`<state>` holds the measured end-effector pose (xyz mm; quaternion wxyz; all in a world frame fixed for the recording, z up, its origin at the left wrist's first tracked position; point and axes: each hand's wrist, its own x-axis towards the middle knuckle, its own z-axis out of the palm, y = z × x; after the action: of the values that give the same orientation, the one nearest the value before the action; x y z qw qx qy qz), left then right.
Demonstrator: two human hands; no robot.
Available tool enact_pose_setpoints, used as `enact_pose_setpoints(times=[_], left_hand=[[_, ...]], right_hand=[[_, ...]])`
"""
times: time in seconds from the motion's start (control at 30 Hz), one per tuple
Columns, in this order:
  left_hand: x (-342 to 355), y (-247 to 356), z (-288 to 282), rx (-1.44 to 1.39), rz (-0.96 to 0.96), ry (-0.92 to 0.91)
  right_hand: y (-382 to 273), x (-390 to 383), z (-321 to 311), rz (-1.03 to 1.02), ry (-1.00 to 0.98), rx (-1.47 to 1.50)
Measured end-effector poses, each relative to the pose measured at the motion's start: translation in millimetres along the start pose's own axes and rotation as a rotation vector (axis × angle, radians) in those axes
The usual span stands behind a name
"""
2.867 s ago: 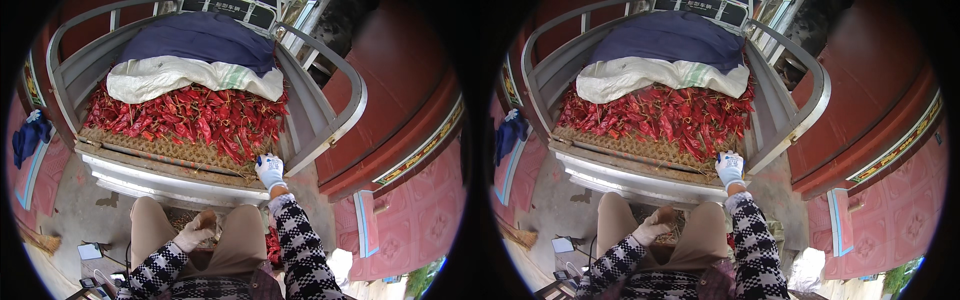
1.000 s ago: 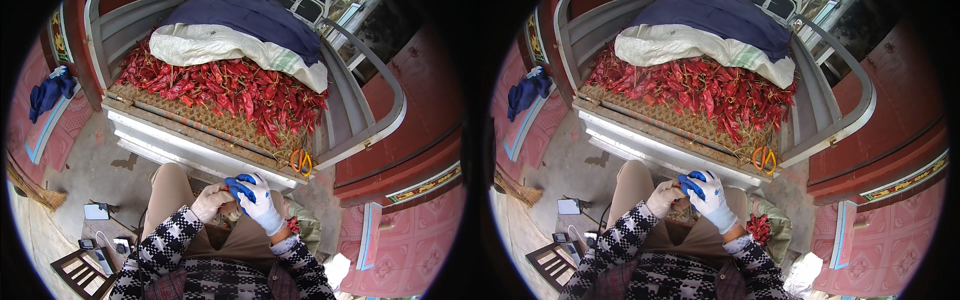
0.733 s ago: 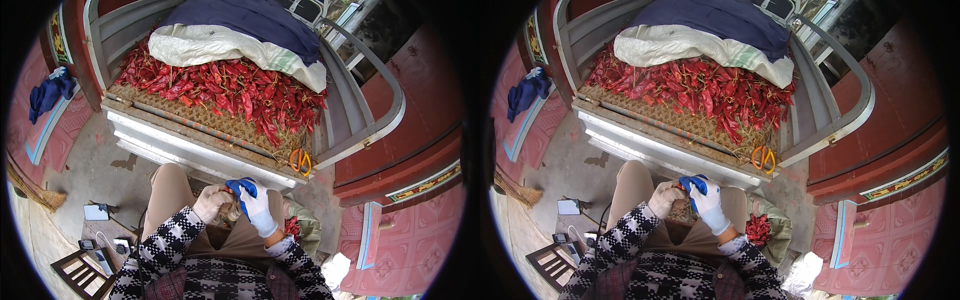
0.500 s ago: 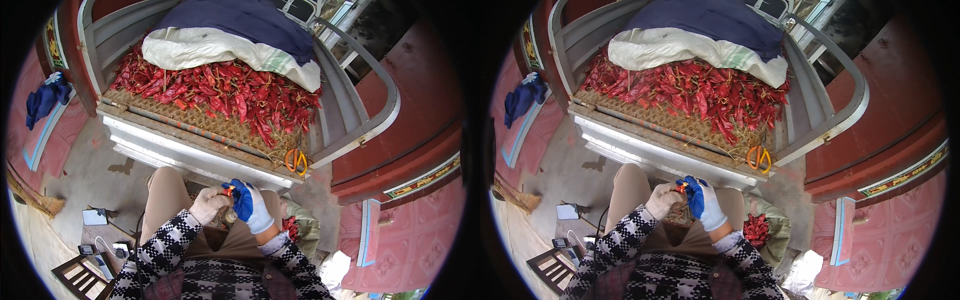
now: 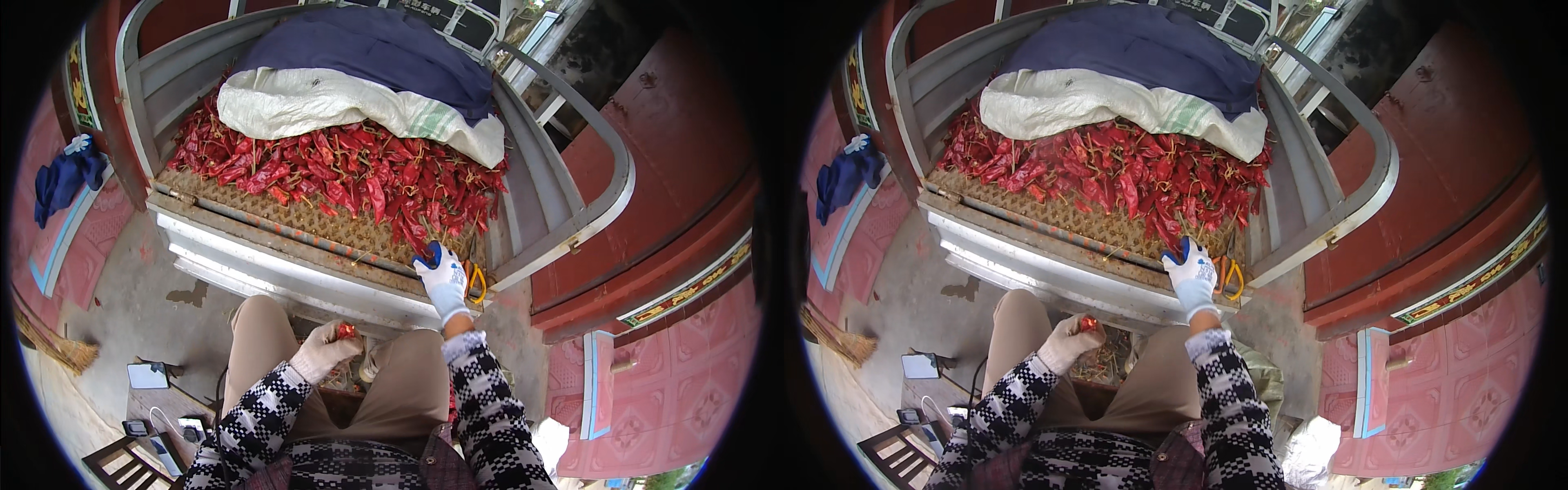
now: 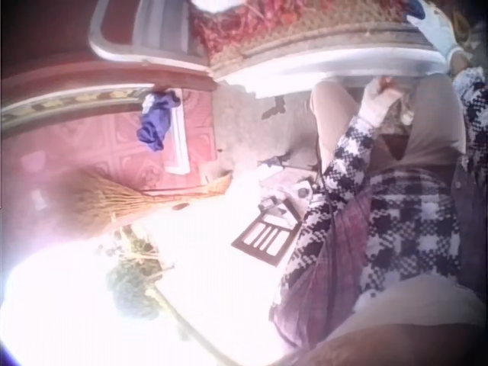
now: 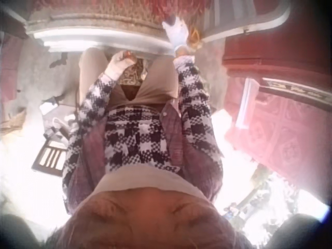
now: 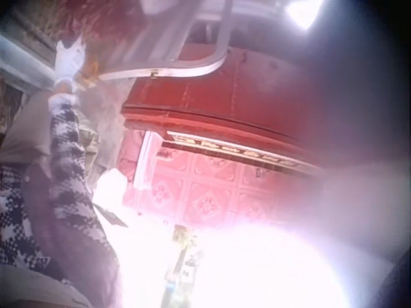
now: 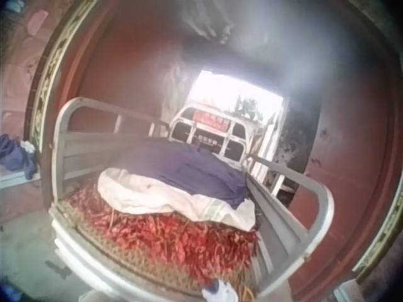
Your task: The person sits and repeatedly picks dried red chili peppers from a woven tray, removes the stems by hand, and places the de-stemmed peppers into a sack on the floor. The person occasionally uses scissors to cut stems and adjusts the cloth covering the tray.
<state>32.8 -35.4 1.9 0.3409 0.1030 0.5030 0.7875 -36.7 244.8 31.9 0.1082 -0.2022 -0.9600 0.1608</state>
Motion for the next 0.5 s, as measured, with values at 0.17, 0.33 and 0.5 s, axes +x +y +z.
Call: enact_pose_setpoints(times=[0.17, 0.33, 0.5], left_hand=[[-1.5, -3.0, -5.8, 0.123, 0.023, 0.000], [2.6, 0.4, -1.8, 0.044, 0.021, -0.005], [-1.4, 3.9, -10.1, -0.146, 0.109, 0.144]], right_hand=[[18.0, 31.3, 23.1, -0.071, 0.004, -0.104], [30.3, 35.2, 9.6, -0.152, 0.143, 0.020], [5.2, -13.1, -38.8, -0.550, 0.078, 0.197]])
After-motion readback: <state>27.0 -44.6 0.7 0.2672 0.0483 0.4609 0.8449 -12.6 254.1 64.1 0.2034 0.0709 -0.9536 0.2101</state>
